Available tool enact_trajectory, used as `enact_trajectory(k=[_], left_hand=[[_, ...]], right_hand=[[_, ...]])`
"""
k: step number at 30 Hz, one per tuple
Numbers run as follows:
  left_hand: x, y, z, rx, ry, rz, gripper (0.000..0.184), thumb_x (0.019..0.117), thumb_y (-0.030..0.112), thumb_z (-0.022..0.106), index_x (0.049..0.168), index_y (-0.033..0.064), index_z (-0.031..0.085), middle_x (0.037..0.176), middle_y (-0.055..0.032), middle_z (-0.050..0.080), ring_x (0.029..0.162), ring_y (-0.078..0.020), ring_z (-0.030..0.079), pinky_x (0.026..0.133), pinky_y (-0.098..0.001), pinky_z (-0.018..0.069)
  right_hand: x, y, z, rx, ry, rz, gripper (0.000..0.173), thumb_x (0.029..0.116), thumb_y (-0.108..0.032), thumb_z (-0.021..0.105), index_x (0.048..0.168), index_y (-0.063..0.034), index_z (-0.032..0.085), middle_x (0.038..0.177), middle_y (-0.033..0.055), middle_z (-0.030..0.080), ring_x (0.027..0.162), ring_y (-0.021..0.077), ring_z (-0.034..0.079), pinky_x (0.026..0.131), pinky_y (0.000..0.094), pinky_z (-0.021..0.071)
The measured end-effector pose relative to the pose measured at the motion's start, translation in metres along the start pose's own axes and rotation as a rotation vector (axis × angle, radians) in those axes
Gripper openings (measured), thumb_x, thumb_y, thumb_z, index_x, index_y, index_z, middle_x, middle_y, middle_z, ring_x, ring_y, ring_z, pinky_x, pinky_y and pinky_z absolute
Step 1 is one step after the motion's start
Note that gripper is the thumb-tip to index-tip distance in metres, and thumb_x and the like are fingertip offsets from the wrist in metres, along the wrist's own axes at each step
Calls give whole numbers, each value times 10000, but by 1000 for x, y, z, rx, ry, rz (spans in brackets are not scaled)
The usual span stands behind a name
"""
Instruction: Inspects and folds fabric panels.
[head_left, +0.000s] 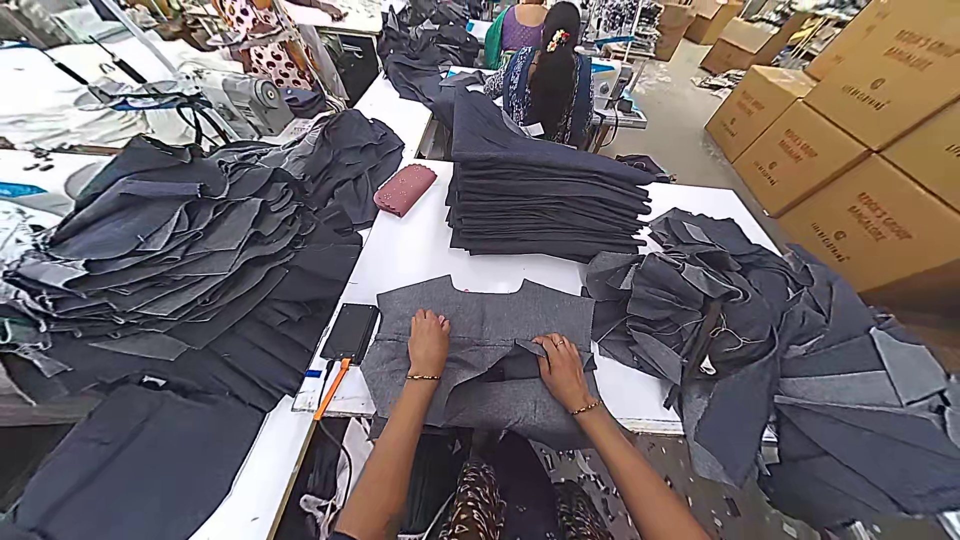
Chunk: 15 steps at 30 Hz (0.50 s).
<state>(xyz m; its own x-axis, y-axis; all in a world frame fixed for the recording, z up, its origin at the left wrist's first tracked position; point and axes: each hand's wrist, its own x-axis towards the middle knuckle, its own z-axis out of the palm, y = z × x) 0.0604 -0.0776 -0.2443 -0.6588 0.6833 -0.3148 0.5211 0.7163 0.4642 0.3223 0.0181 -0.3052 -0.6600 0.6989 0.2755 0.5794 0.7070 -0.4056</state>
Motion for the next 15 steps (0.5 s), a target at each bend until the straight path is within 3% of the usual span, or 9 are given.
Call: enact_trajectory(k=[6, 10, 15], left_hand=[[3, 15, -8, 90, -81, -82, 461, 1051, 234, 555, 1347, -119, 543, 1475, -326, 448, 1413, -448, 421, 1118, -510, 422], [1, 20, -3, 236, -106, -39, 420, 1067, 142, 464, 1380, -134, 505, 1483, -333, 439, 1397, -467, 435, 1071, -526, 462], [2, 17, 6, 303, -72, -10, 398, 1051, 71, 454, 1388, -137, 493, 1471, -335, 449, 1372, -467, 464, 1044, -524, 480]], right_hand=[[1, 1, 0, -8, -18, 17, 289, 885, -81, 605, 1137, -31, 739, 1127, 213, 713, 1072, 419, 679, 924, 586, 513], [1, 0, -1, -18, -28, 29, 294, 878, -66, 615, 1141, -21, 739, 1126, 220, 712, 1068, 426, 679, 895, 592, 522], [1, 0, 0, -33, -14, 21, 295, 870, -62, 617, 1135, -23, 741, 1113, 226, 712, 1056, 430, 682, 893, 592, 523]])
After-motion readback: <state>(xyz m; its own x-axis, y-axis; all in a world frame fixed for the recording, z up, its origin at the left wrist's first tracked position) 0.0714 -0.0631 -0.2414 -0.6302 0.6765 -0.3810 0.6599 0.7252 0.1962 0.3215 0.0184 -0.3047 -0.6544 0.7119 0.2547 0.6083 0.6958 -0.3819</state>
